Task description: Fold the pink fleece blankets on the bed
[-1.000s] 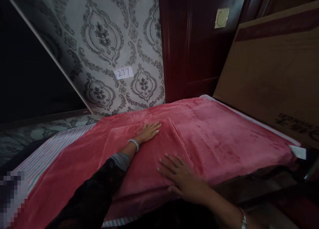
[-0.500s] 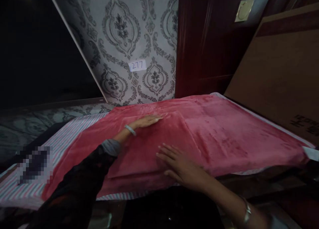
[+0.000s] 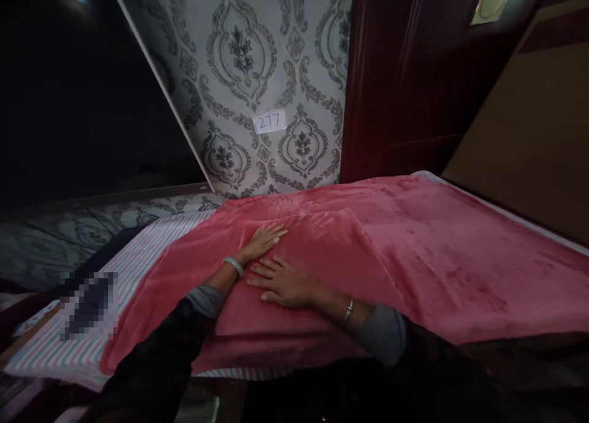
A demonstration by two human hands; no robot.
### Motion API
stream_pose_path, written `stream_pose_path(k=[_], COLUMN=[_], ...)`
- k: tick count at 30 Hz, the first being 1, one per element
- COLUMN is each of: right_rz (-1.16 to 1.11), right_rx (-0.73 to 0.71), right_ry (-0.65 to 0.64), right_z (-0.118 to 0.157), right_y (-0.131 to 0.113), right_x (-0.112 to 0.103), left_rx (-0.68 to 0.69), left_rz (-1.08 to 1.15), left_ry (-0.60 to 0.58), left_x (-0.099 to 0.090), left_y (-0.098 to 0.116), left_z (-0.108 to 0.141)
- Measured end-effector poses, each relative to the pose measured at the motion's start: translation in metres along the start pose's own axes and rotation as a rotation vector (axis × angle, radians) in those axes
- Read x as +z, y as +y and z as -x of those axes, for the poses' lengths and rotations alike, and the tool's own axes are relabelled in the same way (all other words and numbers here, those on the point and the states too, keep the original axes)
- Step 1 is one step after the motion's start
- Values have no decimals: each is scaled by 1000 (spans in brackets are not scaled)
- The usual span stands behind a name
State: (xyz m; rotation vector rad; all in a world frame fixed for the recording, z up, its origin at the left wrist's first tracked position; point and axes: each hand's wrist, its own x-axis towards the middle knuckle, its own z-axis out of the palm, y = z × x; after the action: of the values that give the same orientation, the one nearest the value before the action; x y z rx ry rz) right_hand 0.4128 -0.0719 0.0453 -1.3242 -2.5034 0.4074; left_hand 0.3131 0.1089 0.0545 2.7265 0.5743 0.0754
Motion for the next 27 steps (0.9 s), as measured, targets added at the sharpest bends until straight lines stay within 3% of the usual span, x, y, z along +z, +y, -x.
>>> stream_pose_path(k=[9,14,17,21,24,27], right_rz=[-104,-161,-111,-13,9,28], right_rx=[-100,-110,-126,-89,-58,-65], right_ry=[-93,-97,-33,12,-14,-23], right_z=[47,62,48,0,-32,-43], right_y=[-46,-68,-68,-48,-32,-26], right_x=[19,12,-2,-16,-11,2], left_rx=[24,31,44,9,-54,-90], left_rz=[2,24,70,68,11,-30], left_ry=[25,-6,21,60,6,15], left_x=[4,-3,-19,-38,-34,-17], left_y=[0,4,3,-10,-24,-36], left_z=[2,3,10,22,27,27])
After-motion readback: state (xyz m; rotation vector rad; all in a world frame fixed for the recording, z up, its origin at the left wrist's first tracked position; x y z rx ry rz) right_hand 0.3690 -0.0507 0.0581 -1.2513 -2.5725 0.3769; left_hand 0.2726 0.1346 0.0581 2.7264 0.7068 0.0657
